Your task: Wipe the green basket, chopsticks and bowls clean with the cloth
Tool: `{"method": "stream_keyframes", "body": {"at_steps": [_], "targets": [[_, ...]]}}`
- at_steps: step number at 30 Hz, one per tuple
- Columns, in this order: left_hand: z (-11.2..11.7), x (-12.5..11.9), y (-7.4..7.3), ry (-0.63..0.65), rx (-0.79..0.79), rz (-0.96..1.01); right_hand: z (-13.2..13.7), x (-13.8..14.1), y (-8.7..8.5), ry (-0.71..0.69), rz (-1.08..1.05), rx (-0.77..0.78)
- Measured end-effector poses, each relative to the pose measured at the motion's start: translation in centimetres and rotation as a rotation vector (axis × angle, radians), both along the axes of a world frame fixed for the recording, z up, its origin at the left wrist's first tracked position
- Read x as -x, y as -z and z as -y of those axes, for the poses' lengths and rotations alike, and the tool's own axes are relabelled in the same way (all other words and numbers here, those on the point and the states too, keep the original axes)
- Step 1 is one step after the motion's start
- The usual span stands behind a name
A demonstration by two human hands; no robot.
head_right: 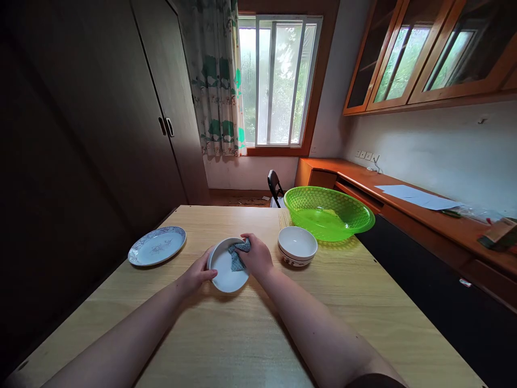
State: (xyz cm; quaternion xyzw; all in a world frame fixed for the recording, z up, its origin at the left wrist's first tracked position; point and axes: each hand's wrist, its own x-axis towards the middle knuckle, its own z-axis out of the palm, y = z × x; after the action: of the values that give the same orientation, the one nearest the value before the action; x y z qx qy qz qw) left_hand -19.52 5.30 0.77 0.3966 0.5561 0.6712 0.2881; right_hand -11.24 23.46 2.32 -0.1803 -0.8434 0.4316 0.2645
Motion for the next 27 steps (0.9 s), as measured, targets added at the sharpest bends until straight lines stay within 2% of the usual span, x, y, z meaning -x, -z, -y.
{"method": "stream_keyframes", "body": {"at_steps": [8,10,16,20,24,27], "targets": [[-0.2,0.0,0.1,-0.139,-0.057,-0.021,-0.2,1.0,1.2,-0.072,0.045,0.092],[0.0,0.0,0.2,-0.119,-0.019,-0.014,-0.3,1.0,1.4,-0.085,0.050,0.091],[0.4,0.2,0.1,0.056,0.046,-0.026,-0.3,0.6,1.3,-0.124,0.098,0.061],[0.3,0.4,0.1,0.053,0.037,-0.037,-0.2,0.6,1.2,-0.151,0.098,0.060],[0.0,0.3,0.1,-0.036,-0.057,0.026,-0.3,0.9,1.2,-0.091,0.023,0.165],[-0.2,0.0,0.2,-0.036,-0.114,0.050,0.2,1.0,1.3,-0.048,-0.051,0.357]]}}
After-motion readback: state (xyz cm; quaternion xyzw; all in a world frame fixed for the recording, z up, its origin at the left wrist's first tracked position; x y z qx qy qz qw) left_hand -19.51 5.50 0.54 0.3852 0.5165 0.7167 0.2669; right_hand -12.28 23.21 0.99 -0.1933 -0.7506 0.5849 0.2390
